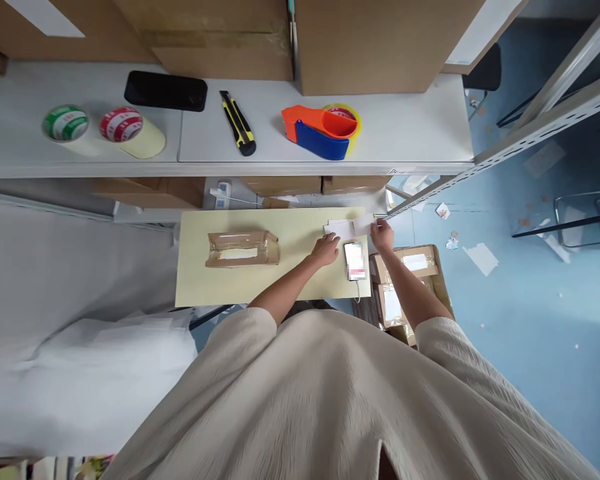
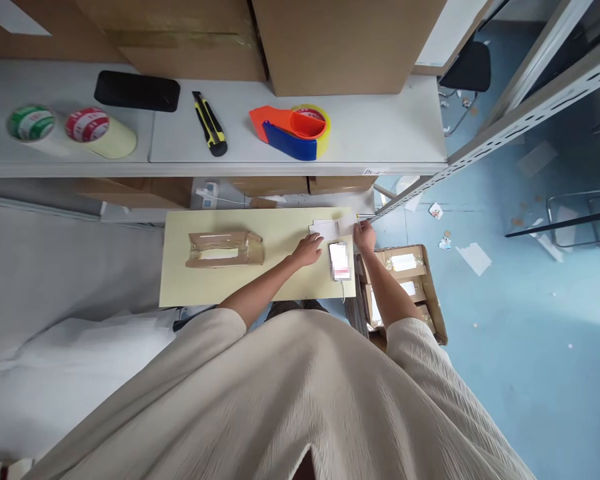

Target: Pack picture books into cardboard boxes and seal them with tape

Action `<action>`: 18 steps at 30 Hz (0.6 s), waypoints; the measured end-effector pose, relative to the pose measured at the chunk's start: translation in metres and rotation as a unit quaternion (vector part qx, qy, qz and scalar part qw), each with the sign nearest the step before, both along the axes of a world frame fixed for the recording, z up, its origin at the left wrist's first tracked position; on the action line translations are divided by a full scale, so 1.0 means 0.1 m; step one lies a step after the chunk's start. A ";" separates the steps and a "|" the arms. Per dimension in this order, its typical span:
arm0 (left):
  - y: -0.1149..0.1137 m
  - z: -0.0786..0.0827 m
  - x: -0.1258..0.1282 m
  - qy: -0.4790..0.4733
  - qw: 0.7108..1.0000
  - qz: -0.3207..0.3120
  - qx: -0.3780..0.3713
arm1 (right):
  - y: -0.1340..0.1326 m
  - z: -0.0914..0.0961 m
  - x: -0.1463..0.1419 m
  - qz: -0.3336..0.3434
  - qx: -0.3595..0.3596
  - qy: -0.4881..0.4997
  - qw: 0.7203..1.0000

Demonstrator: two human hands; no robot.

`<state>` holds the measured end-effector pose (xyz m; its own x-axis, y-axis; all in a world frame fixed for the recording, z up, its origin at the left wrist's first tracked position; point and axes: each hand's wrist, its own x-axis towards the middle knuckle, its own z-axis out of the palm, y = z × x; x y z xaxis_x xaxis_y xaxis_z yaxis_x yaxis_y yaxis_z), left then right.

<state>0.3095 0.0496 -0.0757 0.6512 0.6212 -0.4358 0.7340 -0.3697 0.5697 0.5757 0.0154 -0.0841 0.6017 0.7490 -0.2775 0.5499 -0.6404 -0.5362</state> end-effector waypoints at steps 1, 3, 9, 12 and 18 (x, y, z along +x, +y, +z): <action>0.05 -0.03 0.09 0.002 1.000 -0.007 0.003 | -0.01 -0.02 0.06 -0.016 -0.006 -0.001 1.000; 0.14 -0.10 0.25 0.005 1.000 -0.018 0.004 | -0.02 -0.08 0.16 -0.050 -0.019 -0.001 0.999; 0.23 -0.29 0.48 0.025 1.000 -0.001 -0.012 | -0.07 -0.25 0.35 -0.113 -0.039 0.027 0.992; 0.24 -0.34 0.54 0.044 0.999 0.004 -0.001 | -0.09 -0.33 0.38 -0.123 -0.047 0.048 0.990; 0.32 -0.37 0.63 0.053 0.998 0.017 -0.008 | -0.12 -0.46 0.46 -0.122 -0.037 0.066 0.990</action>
